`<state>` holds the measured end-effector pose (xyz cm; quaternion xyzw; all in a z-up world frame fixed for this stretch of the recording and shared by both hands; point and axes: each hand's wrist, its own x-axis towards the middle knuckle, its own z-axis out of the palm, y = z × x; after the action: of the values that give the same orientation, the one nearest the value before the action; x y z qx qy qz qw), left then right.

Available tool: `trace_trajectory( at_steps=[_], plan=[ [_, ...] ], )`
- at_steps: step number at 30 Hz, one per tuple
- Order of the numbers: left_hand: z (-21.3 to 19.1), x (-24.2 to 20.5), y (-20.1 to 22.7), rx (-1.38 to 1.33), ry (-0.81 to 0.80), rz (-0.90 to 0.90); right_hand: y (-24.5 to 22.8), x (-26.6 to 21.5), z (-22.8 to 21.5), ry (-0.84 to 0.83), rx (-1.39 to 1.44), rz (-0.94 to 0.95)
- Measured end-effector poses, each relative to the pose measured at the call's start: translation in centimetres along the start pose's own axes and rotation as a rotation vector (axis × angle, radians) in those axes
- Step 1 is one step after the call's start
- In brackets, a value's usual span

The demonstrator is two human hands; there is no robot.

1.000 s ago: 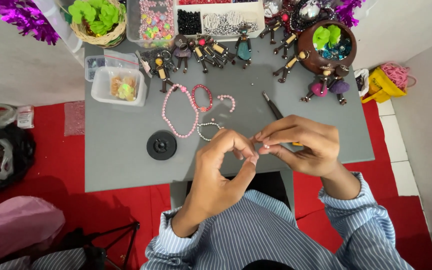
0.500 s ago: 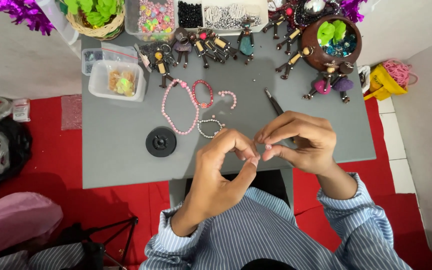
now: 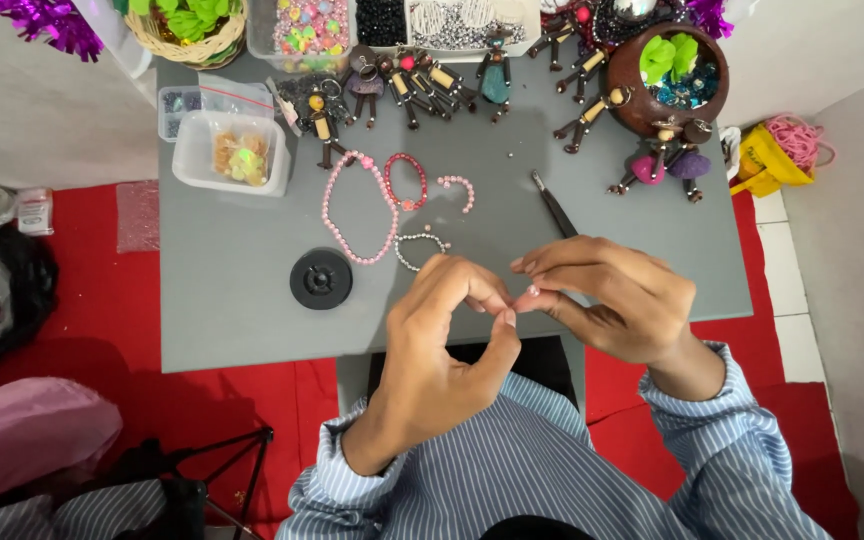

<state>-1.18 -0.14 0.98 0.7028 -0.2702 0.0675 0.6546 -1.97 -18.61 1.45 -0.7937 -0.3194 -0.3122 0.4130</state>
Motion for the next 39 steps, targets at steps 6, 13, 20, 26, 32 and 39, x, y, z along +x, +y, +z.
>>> trace_trajectory(
  at_steps=[6, 13, 20, 26, 32, 39],
  plan=[
    [-0.1, -0.1, 0.1, 0.016, 0.015, 0.026, -0.3, 0.1, 0.1, 0.003, -0.035, -0.02],
    [-0.5, -0.1, 1.3, 0.103, -0.04, -0.036, 0.2, -0.2, -0.3, -0.092, -0.134, -0.147],
    [-0.5, -0.1, 1.2, 0.151, -0.052, -0.039, -0.3, 0.1, -0.6, -0.167, -0.227, -0.17],
    [-0.3, 0.0, 0.8, 0.208, -0.013, -0.062, -0.3, 0.2, -1.0, -0.294, -0.387, -0.22],
    [0.1, 0.1, 0.1, 0.246, 0.006, -0.012, -0.2, 0.1, -0.9, -0.311, -0.401, -0.229],
    [0.1, -0.1, -0.5, 0.241, -0.017, -0.043, -0.3, 0.3, -1.0, -0.371, -0.375, -0.21]
  ],
)
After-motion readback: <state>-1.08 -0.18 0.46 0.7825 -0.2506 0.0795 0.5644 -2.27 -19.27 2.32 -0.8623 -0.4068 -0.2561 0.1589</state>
